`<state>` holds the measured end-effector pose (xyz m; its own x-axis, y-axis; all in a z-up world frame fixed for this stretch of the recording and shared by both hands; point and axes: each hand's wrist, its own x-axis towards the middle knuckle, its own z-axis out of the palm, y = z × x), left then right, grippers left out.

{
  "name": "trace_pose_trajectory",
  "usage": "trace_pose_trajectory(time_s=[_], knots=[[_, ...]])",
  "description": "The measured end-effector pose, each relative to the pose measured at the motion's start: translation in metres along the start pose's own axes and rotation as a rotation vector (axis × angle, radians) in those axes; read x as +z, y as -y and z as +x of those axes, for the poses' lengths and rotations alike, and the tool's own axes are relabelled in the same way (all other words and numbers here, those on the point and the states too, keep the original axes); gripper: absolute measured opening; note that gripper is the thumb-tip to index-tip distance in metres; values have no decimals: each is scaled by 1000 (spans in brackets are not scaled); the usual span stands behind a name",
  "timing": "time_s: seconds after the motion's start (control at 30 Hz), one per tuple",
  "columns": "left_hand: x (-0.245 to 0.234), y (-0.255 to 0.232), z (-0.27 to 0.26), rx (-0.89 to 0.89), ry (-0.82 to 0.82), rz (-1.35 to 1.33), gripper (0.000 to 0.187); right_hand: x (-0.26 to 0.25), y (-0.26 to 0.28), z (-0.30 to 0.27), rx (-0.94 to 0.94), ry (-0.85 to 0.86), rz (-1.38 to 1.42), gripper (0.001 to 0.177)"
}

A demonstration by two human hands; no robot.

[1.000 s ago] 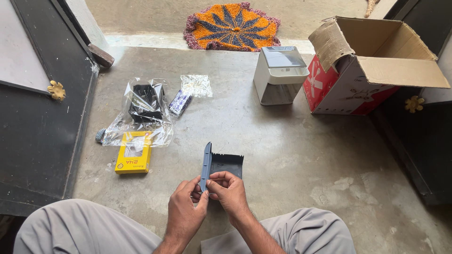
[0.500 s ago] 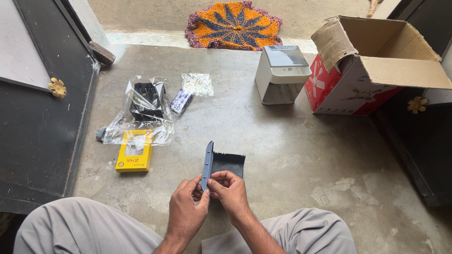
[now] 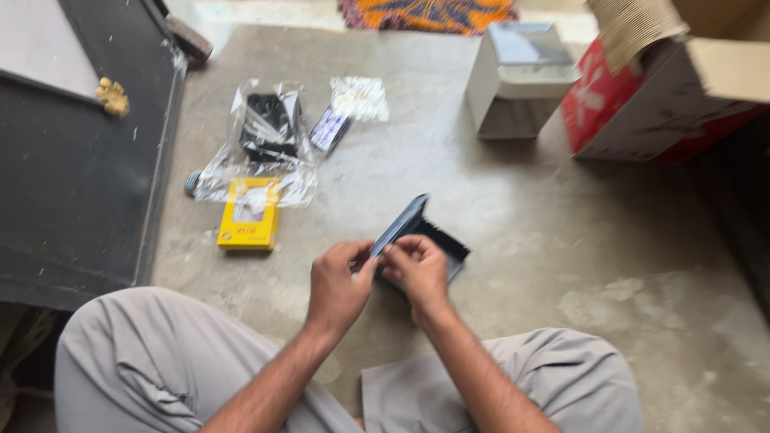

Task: The person assembles a gray plastic vent grille by snapping slats into a black housing frame. They then place the assembled unit on the floor and pick up a small plastic bag containing screws.

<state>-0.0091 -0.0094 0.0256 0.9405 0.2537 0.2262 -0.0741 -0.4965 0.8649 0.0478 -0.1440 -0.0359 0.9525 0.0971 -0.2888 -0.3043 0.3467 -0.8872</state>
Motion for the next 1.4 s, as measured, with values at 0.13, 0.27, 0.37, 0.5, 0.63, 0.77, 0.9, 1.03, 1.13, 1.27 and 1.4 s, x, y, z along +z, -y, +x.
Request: trace_pose_trajectory(time_s=[0.13, 0.27, 0.37, 0.5, 0.63, 0.77, 0.9, 1.03, 1.13, 1.27, 1.4], knots=[[1, 6, 20, -172, -22, -106, 21, 11, 8, 5, 46, -74, -8, 16], [-1, 8, 29, -192, -51, -86, 21, 28, 14, 7, 52, -142, 9, 14], [0, 10, 34, -205, -52, -87, 20, 35, 15, 8, 48, -177, 20, 12], [1, 15, 35, -276, -27, -116, 21, 38, 11, 9, 4, -202, 35, 12], [0, 19, 40, -288, -4, -119, 22, 42, 13, 8, 34, -232, 29, 11], [1, 23, 42, -300, 4, -147, 23, 47, 17, 9, 40, -253, 60, 10], [1, 26, 43, -334, 19, -148, 25, 47, 19, 9, 89, -261, 124, 10], [1, 25, 46, -305, 30, -118, 27, 49, 23, 8, 123, -282, 143, 10], [2, 21, 47, -330, 43, -84, 28, 50, 26, 7, 136, -286, 121, 9], [3, 12, 46, -273, 111, 12, 31, 50, 31, 5, 123, -285, 102, 8], [4, 6, 45, -222, 144, 66, 33, 50, 31, 4, 103, -286, 83, 7]])
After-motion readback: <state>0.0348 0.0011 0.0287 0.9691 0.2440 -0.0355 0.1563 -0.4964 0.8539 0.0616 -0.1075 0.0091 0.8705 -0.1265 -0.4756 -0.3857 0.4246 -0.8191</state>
